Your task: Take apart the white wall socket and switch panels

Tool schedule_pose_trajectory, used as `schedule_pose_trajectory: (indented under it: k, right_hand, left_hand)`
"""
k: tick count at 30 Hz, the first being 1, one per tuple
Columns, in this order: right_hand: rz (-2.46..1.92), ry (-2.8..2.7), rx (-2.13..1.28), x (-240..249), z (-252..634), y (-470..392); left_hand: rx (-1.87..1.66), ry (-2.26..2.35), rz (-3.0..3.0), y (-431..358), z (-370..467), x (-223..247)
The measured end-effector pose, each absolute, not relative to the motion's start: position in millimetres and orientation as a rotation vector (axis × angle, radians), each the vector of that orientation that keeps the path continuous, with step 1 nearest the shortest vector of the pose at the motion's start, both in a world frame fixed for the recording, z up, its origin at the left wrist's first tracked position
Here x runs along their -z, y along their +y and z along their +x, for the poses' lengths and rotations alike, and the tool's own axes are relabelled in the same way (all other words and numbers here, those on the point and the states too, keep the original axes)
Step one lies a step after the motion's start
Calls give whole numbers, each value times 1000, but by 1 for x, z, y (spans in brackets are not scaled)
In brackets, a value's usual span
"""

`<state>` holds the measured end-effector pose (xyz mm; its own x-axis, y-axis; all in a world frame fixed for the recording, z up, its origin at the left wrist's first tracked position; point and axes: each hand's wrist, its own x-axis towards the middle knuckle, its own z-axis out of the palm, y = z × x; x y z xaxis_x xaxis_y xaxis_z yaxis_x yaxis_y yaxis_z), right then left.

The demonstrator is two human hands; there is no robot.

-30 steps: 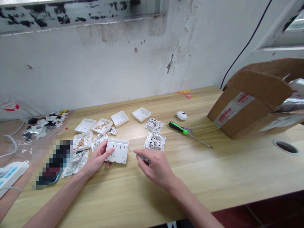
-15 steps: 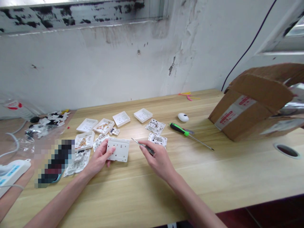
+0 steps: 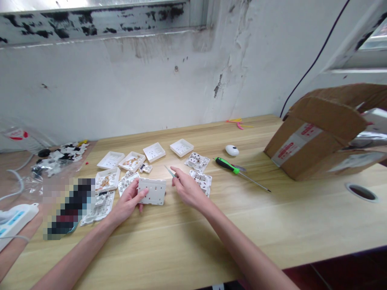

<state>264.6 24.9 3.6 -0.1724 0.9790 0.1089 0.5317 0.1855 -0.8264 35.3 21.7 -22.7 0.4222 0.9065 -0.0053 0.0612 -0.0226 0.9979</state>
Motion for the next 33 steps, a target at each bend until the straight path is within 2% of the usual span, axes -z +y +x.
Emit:
schedule_pose_trajectory:
  k: [12, 19, 33]
  right_hand:
    - [-1293, -2139, -934, -7, 255, 36]
    - [-1411, -2228, -772, 3, 251, 31]
    - [-1650, -2302, -354, 0, 266, 28]
  left_hand:
    - [-923, 824, 1405, 28, 23, 10]
    - [-1053, 891, 1235, 32, 15, -2]
    - [-864, 932, 1170, 31, 21, 11]
